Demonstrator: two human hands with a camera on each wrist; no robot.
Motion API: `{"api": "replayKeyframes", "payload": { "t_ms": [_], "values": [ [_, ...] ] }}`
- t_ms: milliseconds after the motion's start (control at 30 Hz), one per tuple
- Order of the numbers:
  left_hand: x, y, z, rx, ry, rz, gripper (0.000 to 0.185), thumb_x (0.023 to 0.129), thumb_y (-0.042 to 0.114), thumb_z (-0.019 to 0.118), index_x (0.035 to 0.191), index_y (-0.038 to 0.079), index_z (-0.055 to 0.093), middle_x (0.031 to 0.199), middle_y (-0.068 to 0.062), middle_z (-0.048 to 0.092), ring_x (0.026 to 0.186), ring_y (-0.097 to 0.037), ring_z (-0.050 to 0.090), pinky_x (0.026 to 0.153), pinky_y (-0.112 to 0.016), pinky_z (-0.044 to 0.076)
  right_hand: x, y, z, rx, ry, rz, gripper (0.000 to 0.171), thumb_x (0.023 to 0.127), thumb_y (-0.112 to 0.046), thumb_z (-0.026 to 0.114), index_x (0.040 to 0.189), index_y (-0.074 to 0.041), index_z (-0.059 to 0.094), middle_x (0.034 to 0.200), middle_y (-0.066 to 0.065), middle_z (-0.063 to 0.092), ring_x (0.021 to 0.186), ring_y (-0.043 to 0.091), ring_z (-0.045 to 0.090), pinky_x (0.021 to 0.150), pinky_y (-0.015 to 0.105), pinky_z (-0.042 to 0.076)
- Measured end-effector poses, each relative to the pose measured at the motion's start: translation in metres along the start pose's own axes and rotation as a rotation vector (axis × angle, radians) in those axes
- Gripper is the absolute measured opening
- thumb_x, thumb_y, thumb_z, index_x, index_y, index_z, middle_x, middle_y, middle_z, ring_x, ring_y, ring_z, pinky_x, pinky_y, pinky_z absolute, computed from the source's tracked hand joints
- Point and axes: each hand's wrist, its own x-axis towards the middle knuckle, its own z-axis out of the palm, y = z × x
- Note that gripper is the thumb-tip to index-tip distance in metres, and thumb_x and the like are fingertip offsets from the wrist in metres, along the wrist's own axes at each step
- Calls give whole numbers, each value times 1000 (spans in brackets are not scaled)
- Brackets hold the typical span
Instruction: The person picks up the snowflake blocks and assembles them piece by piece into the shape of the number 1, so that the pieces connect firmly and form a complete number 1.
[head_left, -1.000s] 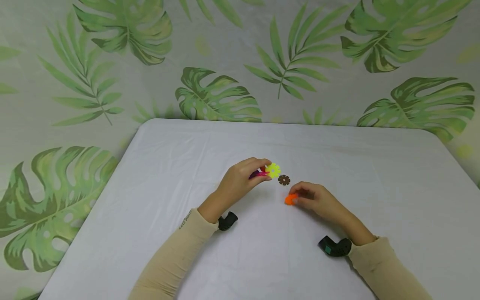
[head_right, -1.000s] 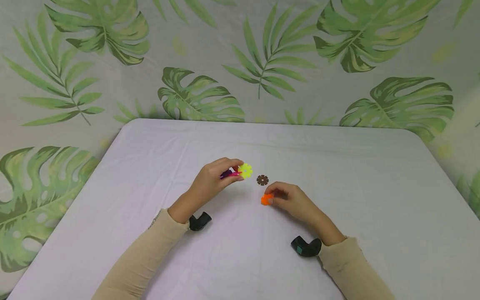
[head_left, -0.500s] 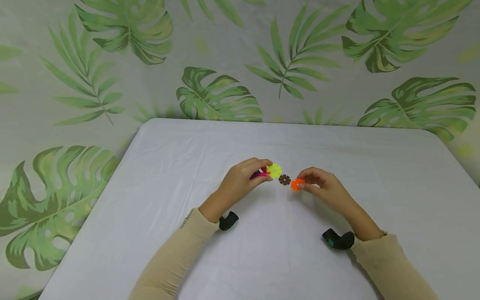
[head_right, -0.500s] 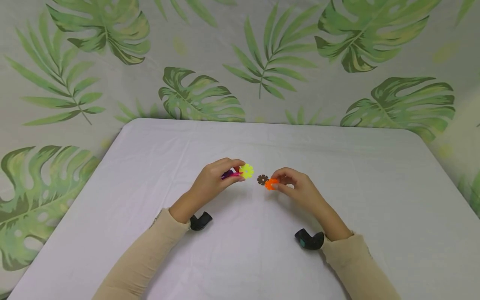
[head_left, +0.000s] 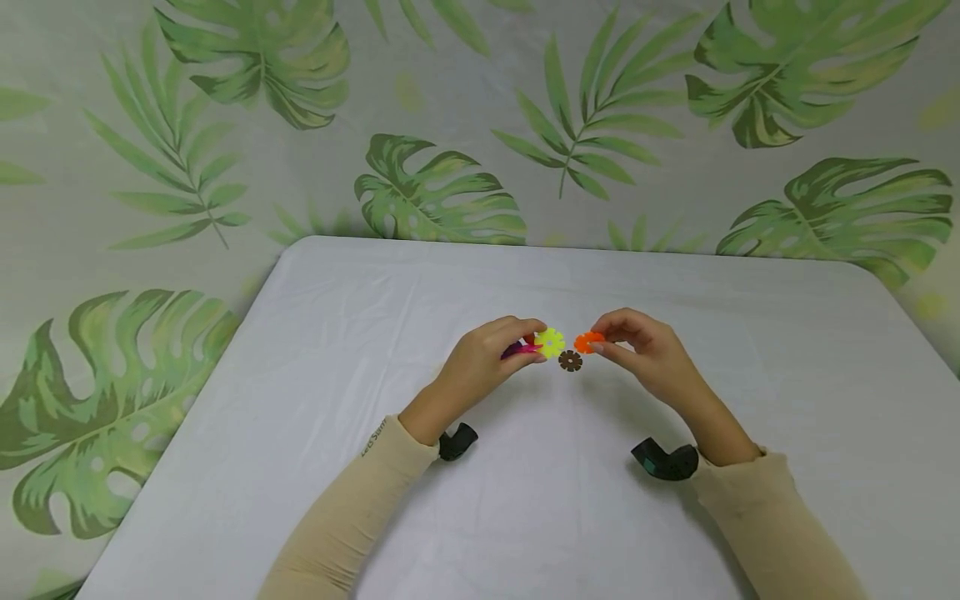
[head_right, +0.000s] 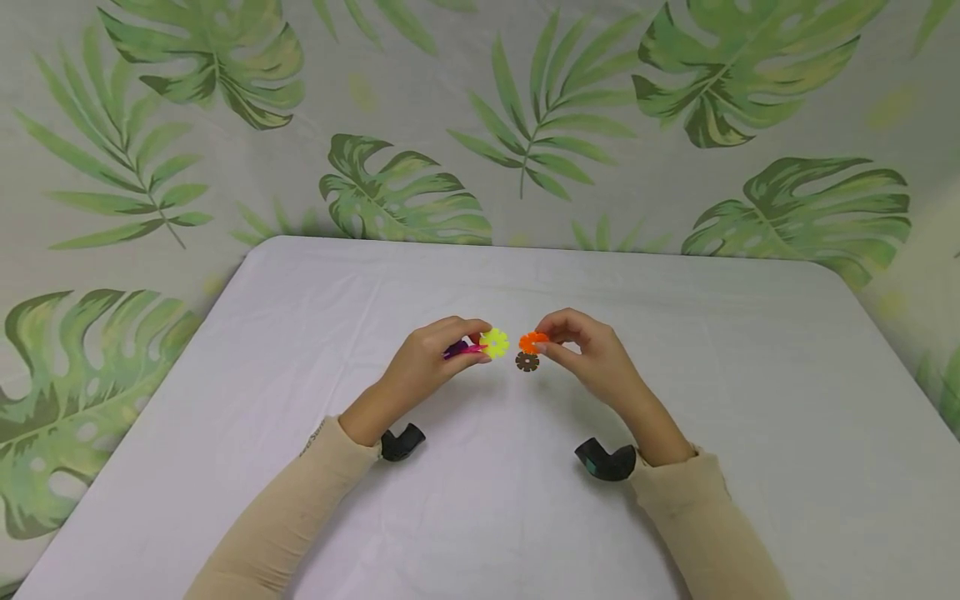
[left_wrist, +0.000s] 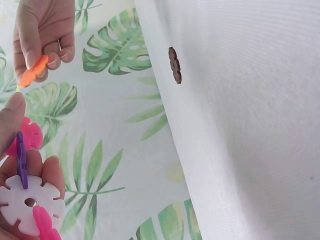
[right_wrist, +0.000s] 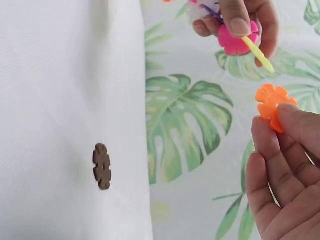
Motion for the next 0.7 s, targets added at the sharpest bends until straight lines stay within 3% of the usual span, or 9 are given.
{"api": "replayKeyframes", "payload": {
  "t_ms": [467,700],
  "values": [
    [1,1,-1,19,-15,-12,41,73,40,53,102,11,57,84,4,56,67,2,44,62,-5,36,9,-13,11,-133,44,-36,15,70,9,59,82,2,56,80,10,57,72,13,49,65,17,42],
    [1,1,-1,58,-11,11,41,73,40,53,102,11,58,86,5,58,68,1,45,63,-6,37,9,0,11,-154,93,-132,22,63,11,63,80,-3,61,77,4,60,71,12,51,62,21,41]
  ]
}}
